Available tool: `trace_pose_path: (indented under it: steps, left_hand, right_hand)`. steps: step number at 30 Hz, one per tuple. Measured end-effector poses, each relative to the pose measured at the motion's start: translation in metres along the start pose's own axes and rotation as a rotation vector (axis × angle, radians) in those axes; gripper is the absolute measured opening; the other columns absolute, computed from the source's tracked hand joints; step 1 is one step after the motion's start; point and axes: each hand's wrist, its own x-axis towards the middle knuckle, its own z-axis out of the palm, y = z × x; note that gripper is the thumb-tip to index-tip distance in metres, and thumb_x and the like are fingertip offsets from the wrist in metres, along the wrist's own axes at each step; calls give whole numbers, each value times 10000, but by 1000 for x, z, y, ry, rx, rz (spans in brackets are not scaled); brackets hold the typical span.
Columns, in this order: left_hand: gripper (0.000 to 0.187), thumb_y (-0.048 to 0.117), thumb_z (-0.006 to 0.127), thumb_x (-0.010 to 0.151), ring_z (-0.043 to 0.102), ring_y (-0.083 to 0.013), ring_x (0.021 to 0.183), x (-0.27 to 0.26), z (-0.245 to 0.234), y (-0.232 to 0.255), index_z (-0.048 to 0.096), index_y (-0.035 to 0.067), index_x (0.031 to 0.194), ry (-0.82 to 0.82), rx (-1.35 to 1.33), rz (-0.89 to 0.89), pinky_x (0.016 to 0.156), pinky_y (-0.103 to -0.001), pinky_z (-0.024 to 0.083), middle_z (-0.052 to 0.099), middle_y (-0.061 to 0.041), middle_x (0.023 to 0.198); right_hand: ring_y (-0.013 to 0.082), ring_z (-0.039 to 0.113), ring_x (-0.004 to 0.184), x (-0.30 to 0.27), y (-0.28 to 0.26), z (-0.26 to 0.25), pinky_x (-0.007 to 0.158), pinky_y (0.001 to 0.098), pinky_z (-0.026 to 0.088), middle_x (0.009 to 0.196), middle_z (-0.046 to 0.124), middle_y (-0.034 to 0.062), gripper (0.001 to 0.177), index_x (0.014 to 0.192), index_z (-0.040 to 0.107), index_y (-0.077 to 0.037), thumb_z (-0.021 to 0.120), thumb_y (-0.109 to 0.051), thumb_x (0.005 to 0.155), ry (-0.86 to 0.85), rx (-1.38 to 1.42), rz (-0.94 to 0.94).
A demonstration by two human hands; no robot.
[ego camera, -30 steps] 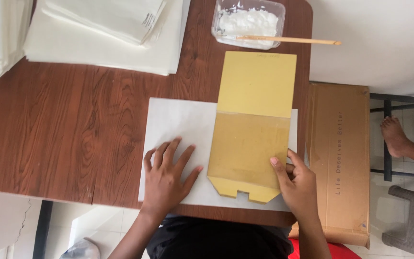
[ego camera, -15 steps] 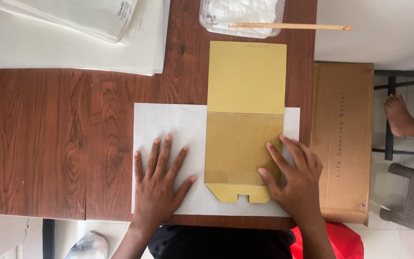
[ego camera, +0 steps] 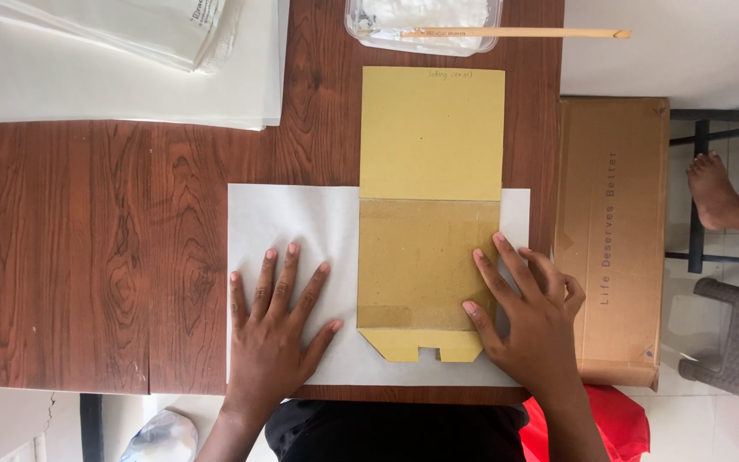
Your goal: Manually assembling a paper bag by folding paper sheets and applying glue with a brush.
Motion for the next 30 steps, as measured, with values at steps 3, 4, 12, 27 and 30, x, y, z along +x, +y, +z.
trace_pose_path:
  steps: [3, 4, 12, 27, 30]
  left_hand:
    - [720, 655, 405, 998, 235, -301, 1580, -3, 1, 1, 353, 278, 1608, -1, 5, -32, 1246, -642, 113, 287, -110, 1697]
    - [720, 655, 405, 998, 235, -301, 1580, -3, 2, 1, 353, 278, 1608, -4, 5, -30, 1246, -642, 113, 287, -110, 1697]
    - [735, 672, 440, 982, 248, -301, 1578, -4, 5, -1, 369, 278, 1597, 13, -2, -28, 1239, -655, 148, 302, -114, 1690]
    - [734, 678, 412, 990, 212, -288, 1586, -5, 3, -3, 353, 286, 1607, 1, 12, -25, 1243, -654, 133, 266, -104, 1702]
    - [732, 676, 417, 984, 237, -296, 1579, -5, 5, -2, 363, 288, 1603, -7, 6, -42, 1238, -656, 125, 288, -106, 1696]
  right_hand:
    - [220, 481, 1360, -3, 1, 4, 1025, 470, 311, 1623, 464, -88, 557, 1427, 609, -331, 611, -541, 911, 40, 1, 10]
    - [220, 481, 1360, -3, 1, 4, 1025, 470, 311, 1623, 464, -88, 557, 1427, 609, -331, 611, -541, 911, 39, 2, 13]
    - [169, 515, 1185, 1, 7, 11, 1012, 400, 323, 1583, 520, -101, 588, 1397, 675, -298, 615, -635, 918, 141, -39, 8]
    - [215, 557, 1185, 5, 8, 12, 982, 457, 338, 1560, 551, -102, 457, 1307, 721, -351, 640, -597, 930, 164, -71, -17]
    - [215, 578, 1179, 4, 9, 15, 999, 461, 322, 1519, 601, -69, 422, 1267, 753, -326, 691, -565, 924, 221, -74, -42]
